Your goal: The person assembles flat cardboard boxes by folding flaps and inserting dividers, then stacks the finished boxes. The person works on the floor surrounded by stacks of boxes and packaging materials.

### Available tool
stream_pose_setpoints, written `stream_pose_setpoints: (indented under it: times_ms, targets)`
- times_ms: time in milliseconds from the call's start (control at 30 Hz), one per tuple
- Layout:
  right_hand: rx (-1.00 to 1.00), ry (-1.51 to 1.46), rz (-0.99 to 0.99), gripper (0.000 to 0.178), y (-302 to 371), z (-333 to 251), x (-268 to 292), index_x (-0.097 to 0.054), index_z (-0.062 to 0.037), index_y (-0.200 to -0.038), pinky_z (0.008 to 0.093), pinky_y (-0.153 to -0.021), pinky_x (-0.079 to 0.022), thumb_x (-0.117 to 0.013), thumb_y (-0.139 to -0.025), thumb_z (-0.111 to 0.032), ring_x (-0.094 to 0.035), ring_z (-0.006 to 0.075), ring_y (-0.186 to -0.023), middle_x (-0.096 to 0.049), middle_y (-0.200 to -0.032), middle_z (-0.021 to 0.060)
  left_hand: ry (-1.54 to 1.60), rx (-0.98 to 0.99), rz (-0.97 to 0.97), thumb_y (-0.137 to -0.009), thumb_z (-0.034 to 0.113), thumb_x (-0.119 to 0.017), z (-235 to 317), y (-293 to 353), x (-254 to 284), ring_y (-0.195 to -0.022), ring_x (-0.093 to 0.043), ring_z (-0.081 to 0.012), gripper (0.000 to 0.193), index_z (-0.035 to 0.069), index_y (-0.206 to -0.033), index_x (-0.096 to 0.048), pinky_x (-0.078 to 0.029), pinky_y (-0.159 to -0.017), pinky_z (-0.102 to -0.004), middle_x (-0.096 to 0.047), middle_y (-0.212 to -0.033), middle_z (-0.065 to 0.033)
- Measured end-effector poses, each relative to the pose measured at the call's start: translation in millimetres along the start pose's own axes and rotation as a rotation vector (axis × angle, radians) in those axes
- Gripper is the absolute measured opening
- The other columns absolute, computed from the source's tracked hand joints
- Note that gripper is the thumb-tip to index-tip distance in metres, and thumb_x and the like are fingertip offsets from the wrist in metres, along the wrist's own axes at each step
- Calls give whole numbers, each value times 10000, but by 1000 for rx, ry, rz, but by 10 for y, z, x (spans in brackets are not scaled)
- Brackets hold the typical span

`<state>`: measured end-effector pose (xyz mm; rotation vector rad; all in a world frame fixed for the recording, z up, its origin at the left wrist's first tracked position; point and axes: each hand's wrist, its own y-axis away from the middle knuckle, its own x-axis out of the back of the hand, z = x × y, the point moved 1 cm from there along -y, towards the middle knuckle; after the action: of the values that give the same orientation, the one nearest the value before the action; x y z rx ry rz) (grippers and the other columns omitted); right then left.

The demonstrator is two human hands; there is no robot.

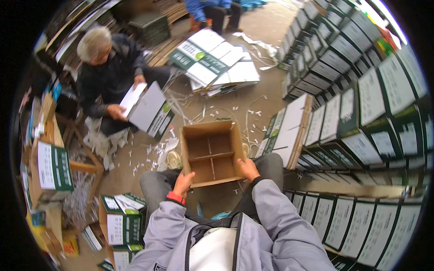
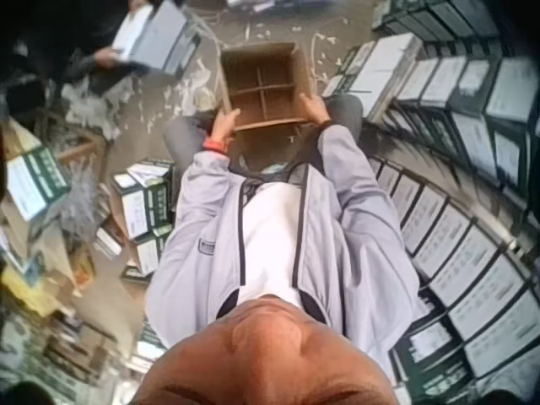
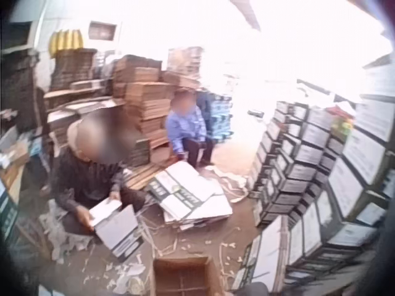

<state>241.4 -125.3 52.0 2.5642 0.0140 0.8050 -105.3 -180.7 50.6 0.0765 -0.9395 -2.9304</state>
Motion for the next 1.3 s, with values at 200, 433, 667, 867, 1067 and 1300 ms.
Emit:
stream_pose_setpoints:
  times_ms: [200,433,667,867,1067,1300]
  targets:
    - [-58,-106,76,439,-159,-121,235,-625,73,-1248,556,-888,-537,-544,-1047,-308,-656,496,-1094,-675,-1172,336,223,9,-64,-848,82,-604,338,-332,-278,-991,-656,-241,512,-38,-1345,-597,-534,-917,-350,-685,-1167,-132]
    - [228,-157,364,443,-579,-523,860,-609,-63,-1441,505,-1063,-492,-536,-1030,-213,-623,482,-1232,-679,-1310,277,-13,-233,-196,-875,126,-547,1243,-1264,-829,-1070,-684,-289,583,33,-1450,-553,-659,-669,-477,-647,-1284,-129]
    - [307,-27,142,581,-395,-393,1309,-573,8,-1477,439,-1124,-479,-649,-1007,-326,-639,409,-1292,-652,-1409,266,100,-189,-215,-1000,212,-521,1671,-1560,-967,-1186,-611,-211,507,157,-1502,-573,-585,-825,-465,-618,-1384,-51]
    - [167,493,822,434,-161,-14,1751,-601,-1,-1291,503,-972,-510,-727,-926,-200,-602,419,-1103,-621,-1197,228,222,-207,99,-1038,343,-659,1020,-1088,-221,-1261,-569,-235,642,59,-1569,-436,-484,-1057,-417,-565,-1455,-113]
    - [17,652,780,206,-165,308,1886,-566,-11,-1156,544,-881,-554,-566,-955,-56,-652,432,-1074,-605,-1151,236,503,284,25,-986,536,-542,1273,-944,-795,-1319,-524,-436,646,128,-1485,-486,-484,-1027,-706,-525,-1473,-177]
    - [-193,720,523,264,-295,174,1783,-536,36,-1172,519,-769,-607,-597,-955,-101,-761,438,-896,-733,-1021,263,802,191,74,-962,486,-519,1075,-1084,-1243,-1246,-579,-452,625,96,-1449,-504,-509,-1044,-701,-558,-1419,-200]
